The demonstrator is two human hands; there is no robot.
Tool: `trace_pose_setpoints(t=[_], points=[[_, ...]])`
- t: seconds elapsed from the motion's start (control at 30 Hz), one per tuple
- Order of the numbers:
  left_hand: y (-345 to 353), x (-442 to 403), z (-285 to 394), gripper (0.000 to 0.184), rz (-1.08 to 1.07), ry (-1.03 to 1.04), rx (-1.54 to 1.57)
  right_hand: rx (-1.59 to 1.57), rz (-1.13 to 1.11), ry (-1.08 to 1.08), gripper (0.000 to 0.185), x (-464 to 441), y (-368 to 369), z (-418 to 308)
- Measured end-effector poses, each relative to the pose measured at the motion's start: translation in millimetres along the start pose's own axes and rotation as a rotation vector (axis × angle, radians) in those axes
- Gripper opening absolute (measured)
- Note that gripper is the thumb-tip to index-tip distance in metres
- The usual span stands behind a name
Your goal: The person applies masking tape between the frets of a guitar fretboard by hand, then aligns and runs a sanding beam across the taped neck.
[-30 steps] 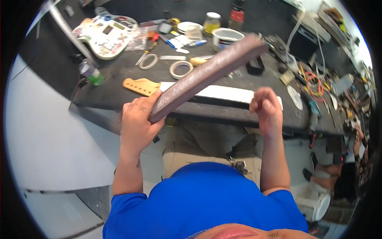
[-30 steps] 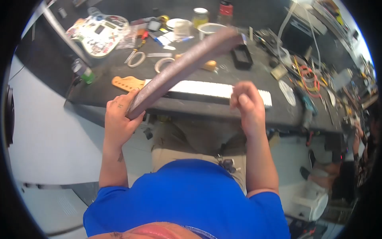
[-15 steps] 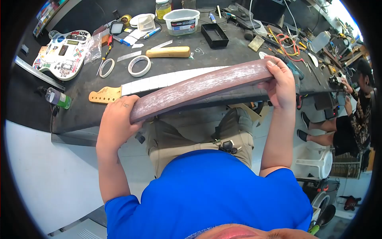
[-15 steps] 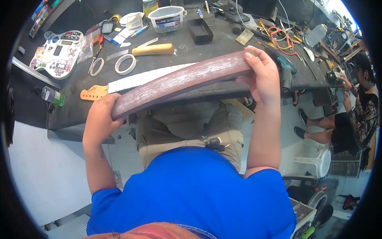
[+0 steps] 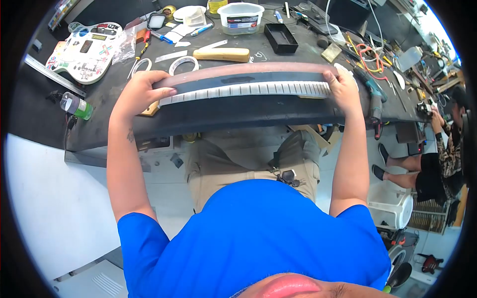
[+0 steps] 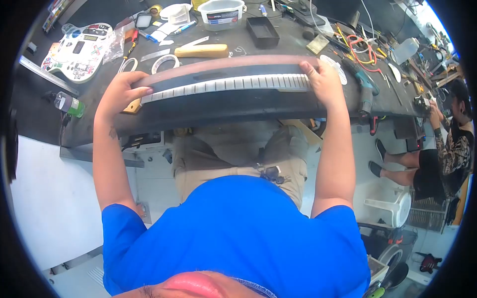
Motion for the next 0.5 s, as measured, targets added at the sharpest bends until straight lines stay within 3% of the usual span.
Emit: trace_pose_setpoints(t=[0.17,0.4,0.5], points=[[3,-13,-17,0.038,-0.116,-0.071,-0.02,0.133,-0.003,-0.021,0.063,5,10,4],[10,-11,-21,0.038,-0.066,-0.015,0.1,0.203,0.16,-0.218,0.068,5,12,26],[10,-13,-23,0.038,-0.095,-0.05,0.073,0.073,0.166,-0.222,0.07,7,17,30]])
Point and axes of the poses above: each hand's wrist, its own x-axis away from the middle knuckle, its own y-axis out of the palm, z = x × y, the point moved 2 cm from there along -x, towards the middle knuckle, and after that the axes turned 13 degrees about z, right-handed, at the moved point
